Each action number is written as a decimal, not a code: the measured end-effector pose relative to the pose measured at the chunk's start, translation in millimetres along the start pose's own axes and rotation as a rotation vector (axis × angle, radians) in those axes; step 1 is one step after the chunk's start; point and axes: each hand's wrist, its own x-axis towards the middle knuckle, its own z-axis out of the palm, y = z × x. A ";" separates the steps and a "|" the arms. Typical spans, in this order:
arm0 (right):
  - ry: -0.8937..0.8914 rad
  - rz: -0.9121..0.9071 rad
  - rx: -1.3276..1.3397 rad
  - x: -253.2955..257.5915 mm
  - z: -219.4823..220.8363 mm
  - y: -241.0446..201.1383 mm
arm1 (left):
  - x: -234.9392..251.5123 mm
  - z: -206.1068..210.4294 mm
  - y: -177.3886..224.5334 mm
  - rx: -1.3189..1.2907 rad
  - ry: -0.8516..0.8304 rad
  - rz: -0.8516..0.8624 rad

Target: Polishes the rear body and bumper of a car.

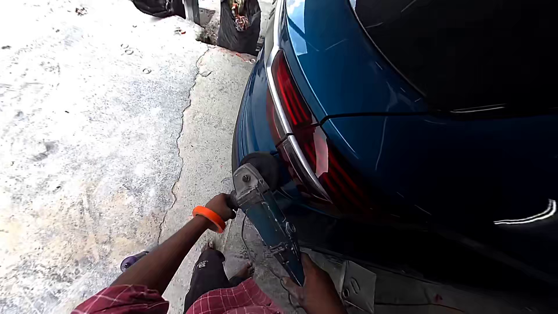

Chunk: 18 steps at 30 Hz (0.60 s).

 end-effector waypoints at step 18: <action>0.004 0.253 -0.269 12.8 39.6 -53.0 | 57.8 20.9 -51.2 -0.129 -0.427 0.139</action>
